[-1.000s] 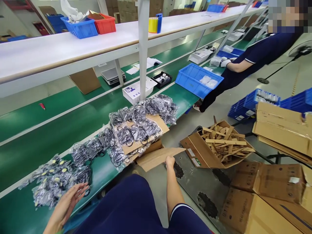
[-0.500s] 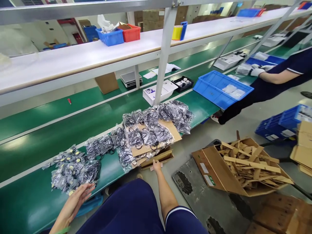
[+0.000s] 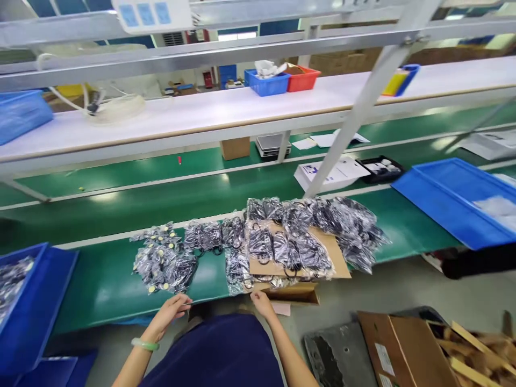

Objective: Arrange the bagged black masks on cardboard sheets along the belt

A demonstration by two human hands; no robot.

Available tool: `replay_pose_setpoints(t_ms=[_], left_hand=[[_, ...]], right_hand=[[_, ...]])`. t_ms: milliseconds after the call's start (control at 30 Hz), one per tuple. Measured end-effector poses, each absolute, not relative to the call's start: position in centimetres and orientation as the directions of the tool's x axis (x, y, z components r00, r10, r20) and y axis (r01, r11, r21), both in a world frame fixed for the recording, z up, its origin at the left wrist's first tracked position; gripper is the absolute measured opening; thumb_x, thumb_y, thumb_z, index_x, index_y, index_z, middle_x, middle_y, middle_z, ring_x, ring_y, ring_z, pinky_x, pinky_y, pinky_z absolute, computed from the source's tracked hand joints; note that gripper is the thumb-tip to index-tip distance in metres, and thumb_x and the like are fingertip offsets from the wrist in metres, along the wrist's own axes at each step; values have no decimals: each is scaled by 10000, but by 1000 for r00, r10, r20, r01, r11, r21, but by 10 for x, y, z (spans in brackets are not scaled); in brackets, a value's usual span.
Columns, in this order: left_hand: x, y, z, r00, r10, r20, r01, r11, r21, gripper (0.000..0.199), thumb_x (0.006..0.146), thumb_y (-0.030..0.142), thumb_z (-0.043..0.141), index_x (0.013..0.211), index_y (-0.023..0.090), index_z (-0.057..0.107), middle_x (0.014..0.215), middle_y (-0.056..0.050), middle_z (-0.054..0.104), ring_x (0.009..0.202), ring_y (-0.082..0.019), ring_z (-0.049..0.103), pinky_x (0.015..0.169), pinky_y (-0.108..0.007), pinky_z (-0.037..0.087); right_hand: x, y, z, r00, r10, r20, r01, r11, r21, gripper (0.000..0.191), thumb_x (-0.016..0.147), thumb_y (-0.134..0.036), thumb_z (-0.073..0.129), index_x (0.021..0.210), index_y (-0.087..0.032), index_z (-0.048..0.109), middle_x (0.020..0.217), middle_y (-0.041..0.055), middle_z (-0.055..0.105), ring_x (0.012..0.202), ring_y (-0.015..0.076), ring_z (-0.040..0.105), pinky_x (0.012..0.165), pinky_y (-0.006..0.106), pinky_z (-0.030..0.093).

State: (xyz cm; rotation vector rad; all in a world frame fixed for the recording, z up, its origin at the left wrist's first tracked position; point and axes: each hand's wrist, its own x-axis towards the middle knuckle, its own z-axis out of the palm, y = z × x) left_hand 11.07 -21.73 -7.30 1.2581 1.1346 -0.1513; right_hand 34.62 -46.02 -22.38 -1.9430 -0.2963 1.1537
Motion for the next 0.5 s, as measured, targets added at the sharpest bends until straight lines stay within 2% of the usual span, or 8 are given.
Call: replay_pose_setpoints(t_ms=[200, 267, 333, 400, 433, 500], left_hand=[[90, -232, -85, 427, 528, -734, 598, 444, 667, 673, 533, 778, 641, 849, 184, 610, 1082, -107, 671, 1006, -262, 603, 821, -334, 417], [79, -234, -90, 397, 538, -743, 584, 477, 657, 685, 518, 785, 642, 846, 184, 609, 1069, -108, 671, 991, -263, 601, 811, -337, 410], [66, -235, -97, 361, 548, -755, 566, 515, 644, 696, 503, 788, 643, 851, 187, 599, 1073, -106, 666, 983, -260, 596, 810, -339, 399], [54, -235, -102, 324, 557, -765, 541, 554, 633, 688, 499, 775, 649, 857, 191, 588, 1080, -100, 660, 974, -250, 590, 805, -334, 390], [49, -235, -105, 307, 561, -768, 527, 572, 629, 672, 502, 761, 653, 852, 192, 587, 1071, -96, 659, 962, -242, 588, 798, -328, 387], [40, -235, -109, 276, 572, -773, 490, 608, 625, 620, 518, 725, 656, 832, 195, 585, 1031, -82, 663, 916, -218, 588, 773, -313, 381]], right_hand=[[310, -383, -205, 317, 713, -625, 52, -671, -740, 293, 876, -299, 360, 913, -156, 612, 934, 96, 702, 820, 194, 676, 673, 291, 527], [299, -359, -198, 271, 752, -601, 202, -654, -729, 308, 885, -269, 382, 999, -120, 627, 939, 132, 710, 862, 236, 682, 754, 357, 543], [289, -336, -189, 257, 799, -543, 356, -601, -716, 349, 841, -230, 496, 1136, -81, 607, 1040, 188, 691, 1009, 308, 645, 921, 459, 490], [276, -310, -182, 207, 876, -436, 545, -473, -692, 553, 762, -133, 583, 1309, -85, 519, 1272, 228, 589, 1219, 362, 519, 1062, 518, 372], [270, -296, -180, 139, 920, -366, 664, -361, -655, 647, 737, -81, 583, 1373, -110, 466, 1381, 225, 507, 1296, 370, 444, 1093, 527, 341], [255, -266, -181, -77, 970, -230, 861, -51, -505, 704, 742, -13, 520, 1424, -155, 416, 1489, 193, 391, 1369, 353, 363, 1094, 523, 366]])
